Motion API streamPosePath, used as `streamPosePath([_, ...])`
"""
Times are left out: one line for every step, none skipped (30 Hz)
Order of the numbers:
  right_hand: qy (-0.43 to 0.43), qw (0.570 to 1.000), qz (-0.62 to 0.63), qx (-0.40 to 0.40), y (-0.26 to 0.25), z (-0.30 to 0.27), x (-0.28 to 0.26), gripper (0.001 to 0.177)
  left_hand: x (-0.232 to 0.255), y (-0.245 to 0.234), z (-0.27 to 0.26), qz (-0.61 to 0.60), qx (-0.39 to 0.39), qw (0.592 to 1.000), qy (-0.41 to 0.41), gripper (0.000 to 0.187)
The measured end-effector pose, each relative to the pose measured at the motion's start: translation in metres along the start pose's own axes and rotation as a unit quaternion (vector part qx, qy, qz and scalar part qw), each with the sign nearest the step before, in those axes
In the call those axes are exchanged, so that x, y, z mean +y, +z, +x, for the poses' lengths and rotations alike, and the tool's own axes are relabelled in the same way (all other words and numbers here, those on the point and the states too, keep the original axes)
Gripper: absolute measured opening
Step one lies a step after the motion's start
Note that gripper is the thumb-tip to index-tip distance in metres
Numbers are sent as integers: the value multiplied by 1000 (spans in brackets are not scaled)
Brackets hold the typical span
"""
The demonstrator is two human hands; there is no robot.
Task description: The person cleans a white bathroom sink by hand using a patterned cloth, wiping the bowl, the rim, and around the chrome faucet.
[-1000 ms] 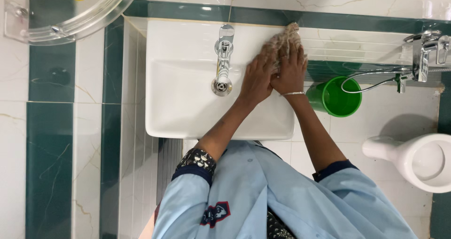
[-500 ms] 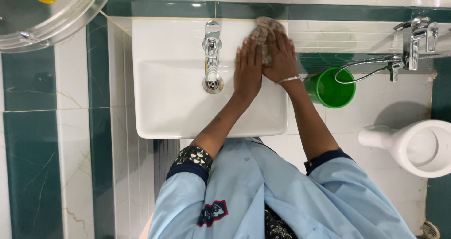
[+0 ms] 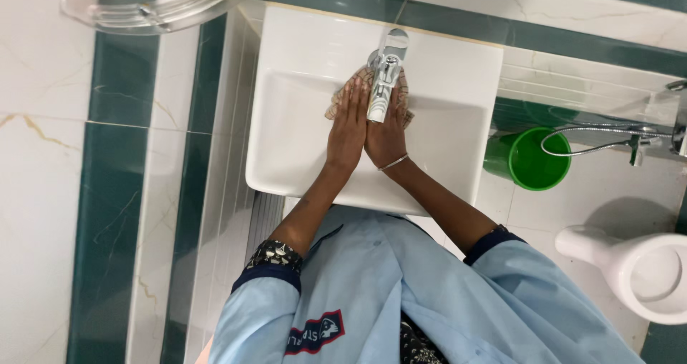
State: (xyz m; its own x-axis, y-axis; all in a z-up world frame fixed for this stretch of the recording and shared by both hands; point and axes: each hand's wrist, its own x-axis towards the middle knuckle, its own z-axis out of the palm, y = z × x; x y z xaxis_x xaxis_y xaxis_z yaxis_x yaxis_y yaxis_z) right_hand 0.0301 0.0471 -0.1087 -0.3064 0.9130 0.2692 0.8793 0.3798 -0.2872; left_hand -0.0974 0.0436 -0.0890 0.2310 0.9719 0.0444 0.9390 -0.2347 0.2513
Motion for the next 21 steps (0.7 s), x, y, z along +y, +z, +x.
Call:
streamPosePath([-17, 1000, -5, -1, 6, 11, -9, 61, -13, -2, -2, 144, 19, 989, 34, 75])
streamPosePath([-35, 999, -10, -2, 10, 23, -18, 61, -27, -5, -2, 99, 42, 994, 17, 73])
streamPosePath([-50, 999, -16, -6, 12, 32, -27, 61, -38, -7, -1, 52, 63, 997, 0, 71])
streamPosePath([-65, 998, -22, -10, 12, 42, -37, 62, -48, -11, 2, 6, 85, 996, -17, 68])
streamPosePath([-53, 999, -5, -4, 10, 56, -43, 63, -58, -17, 10, 3, 89, 996, -17, 67])
streamPosePath([-40, 999, 12, 2, 6, 73, -46, 64, -67, -25, 23, 1, 94, 995, -16, 66])
streamPosePath([-25, 999, 29, 6, 1, 86, -49, 65, -75, -34, 33, -2, 96, 995, -14, 65])
streamPosePath([-20, 999, 39, 9, -5, 94, -52, 67, -85, -45, 40, -23, 58, 998, 0, 66])
streamPosePath([-14, 999, 49, 14, -9, 103, -52, 70, -97, -57, 49, -42, 23, 999, 15, 68])
streamPosePath([-9, 998, 59, 18, -11, 112, -53, 72, -107, -67, 55, -62, -13, 998, 30, 69])
streamPosePath([-2, 998, 58, 38, -6, 123, -59, 70, -117, -76, 60, -58, -3, 998, 20, 70])
streamPosePath([6, 997, 57, 58, 3, 135, -68, 67, -126, -82, 65, -53, 7, 999, 11, 70])
streamPosePath([14, 995, 56, 78, 12, 145, -77, 65, -135, -86, 64, -48, 17, 999, 1, 71])
streamPosePath([-7, 995, 65, 72, 21, 153, -87, 65, -144, -89, 58, -65, 19, 997, -34, 70])
streamPosePath([-29, 995, 72, 69, 29, 165, -97, 64, -156, -93, 55, -81, 26, 994, -66, 68])
streamPosePath([-52, 993, 79, 66, 35, 172, -105, 64, -166, -94, 50, -98, 32, 990, -99, 67])
streamPosePath([-71, 995, 68, 20, 39, 173, -114, 56, -172, -93, 38, -131, 60, 983, -118, 65])
streamPosePath([-91, 994, 56, -25, 42, 171, -122, 48, -172, -91, 21, -163, 89, 973, -137, 63])
streamPosePath([-109, 990, 46, -71, 43, 166, -129, 40, -170, -89, 3, -194, 115, 962, -156, 60])
streamPosePath([-144, 983, 86, -75, 42, 154, -134, 49, -163, -89, -16, -189, 110, 959, -179, 62])
streamPosePath([-176, 974, 123, -74, 40, 141, -136, 59, -154, -89, -31, -184, 108, 957, -198, 64])
